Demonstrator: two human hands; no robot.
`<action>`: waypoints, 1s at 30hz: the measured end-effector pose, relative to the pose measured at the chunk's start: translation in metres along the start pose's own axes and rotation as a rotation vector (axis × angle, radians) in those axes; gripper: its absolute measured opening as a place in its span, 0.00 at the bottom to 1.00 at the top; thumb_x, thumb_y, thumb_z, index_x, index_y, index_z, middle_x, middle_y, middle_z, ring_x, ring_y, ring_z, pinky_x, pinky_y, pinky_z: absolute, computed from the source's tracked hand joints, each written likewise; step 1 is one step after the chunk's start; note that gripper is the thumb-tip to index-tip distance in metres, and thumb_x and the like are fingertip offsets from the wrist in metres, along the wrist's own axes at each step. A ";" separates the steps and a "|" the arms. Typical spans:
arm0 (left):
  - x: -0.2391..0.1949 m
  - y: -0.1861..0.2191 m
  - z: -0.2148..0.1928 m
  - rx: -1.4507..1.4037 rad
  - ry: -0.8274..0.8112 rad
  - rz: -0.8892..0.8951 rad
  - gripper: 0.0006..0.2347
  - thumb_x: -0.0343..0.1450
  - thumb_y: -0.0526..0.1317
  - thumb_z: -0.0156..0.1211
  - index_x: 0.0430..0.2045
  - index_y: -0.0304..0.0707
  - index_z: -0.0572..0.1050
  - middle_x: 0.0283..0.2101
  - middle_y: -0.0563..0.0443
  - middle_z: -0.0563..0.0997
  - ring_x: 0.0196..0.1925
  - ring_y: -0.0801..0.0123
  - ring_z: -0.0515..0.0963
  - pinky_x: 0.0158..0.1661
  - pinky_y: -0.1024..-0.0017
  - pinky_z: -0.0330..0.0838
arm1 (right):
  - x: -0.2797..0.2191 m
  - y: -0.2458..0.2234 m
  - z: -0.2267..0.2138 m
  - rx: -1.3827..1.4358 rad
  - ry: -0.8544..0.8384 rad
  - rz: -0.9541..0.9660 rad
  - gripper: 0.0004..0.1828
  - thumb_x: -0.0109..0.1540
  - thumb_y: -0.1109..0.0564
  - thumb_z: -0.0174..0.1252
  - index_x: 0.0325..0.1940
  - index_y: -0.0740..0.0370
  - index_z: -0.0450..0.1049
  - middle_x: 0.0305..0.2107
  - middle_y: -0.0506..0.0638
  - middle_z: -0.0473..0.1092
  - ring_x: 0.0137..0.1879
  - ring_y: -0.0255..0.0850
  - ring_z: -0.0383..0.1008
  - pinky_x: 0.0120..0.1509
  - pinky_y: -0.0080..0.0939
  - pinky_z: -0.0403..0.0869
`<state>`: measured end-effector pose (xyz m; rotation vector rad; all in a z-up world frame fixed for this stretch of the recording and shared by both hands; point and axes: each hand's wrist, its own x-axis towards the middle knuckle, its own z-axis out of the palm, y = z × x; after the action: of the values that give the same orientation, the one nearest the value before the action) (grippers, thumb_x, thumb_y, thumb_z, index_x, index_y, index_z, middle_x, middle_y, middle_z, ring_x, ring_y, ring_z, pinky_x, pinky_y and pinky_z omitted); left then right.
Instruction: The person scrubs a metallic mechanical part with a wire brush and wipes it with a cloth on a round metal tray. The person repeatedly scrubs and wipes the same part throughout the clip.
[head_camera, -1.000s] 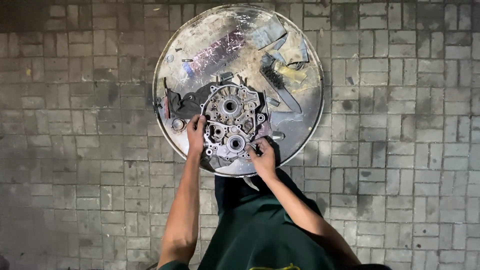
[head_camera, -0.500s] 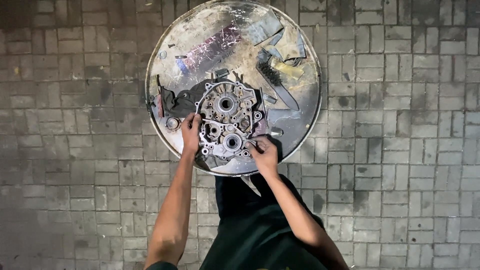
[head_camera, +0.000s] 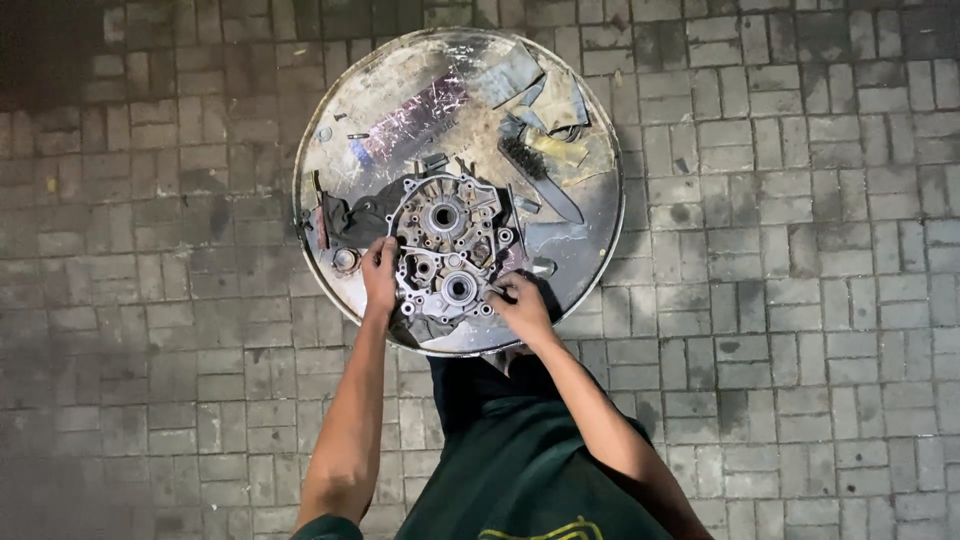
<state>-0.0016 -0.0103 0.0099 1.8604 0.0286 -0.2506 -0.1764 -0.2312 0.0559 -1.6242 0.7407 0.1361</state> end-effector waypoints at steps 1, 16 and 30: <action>0.000 -0.001 -0.001 0.004 -0.002 -0.004 0.11 0.77 0.48 0.56 0.33 0.43 0.79 0.31 0.55 0.75 0.36 0.70 0.72 0.44 0.68 0.69 | 0.001 -0.002 -0.002 0.047 -0.015 0.033 0.15 0.59 0.53 0.66 0.46 0.62 0.76 0.30 0.57 0.78 0.37 0.45 0.77 0.41 0.45 0.77; -0.004 0.010 0.001 -0.017 0.000 -0.006 0.10 0.76 0.47 0.56 0.29 0.45 0.78 0.28 0.57 0.74 0.34 0.72 0.72 0.41 0.71 0.69 | -0.010 -0.043 -0.008 0.180 -0.133 0.108 0.08 0.60 0.56 0.63 0.28 0.60 0.76 0.15 0.54 0.69 0.17 0.35 0.64 0.18 0.32 0.66; -0.001 0.004 0.001 -0.006 0.015 0.013 0.10 0.76 0.47 0.57 0.29 0.43 0.77 0.27 0.56 0.73 0.31 0.72 0.71 0.36 0.72 0.69 | 0.000 0.012 0.036 0.032 0.259 -0.089 0.06 0.59 0.57 0.63 0.31 0.60 0.73 0.16 0.51 0.67 0.28 0.37 0.66 0.33 0.36 0.70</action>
<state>-0.0019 -0.0127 0.0137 1.8558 0.0271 -0.2270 -0.1708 -0.1983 0.0380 -1.6588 0.8608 -0.1524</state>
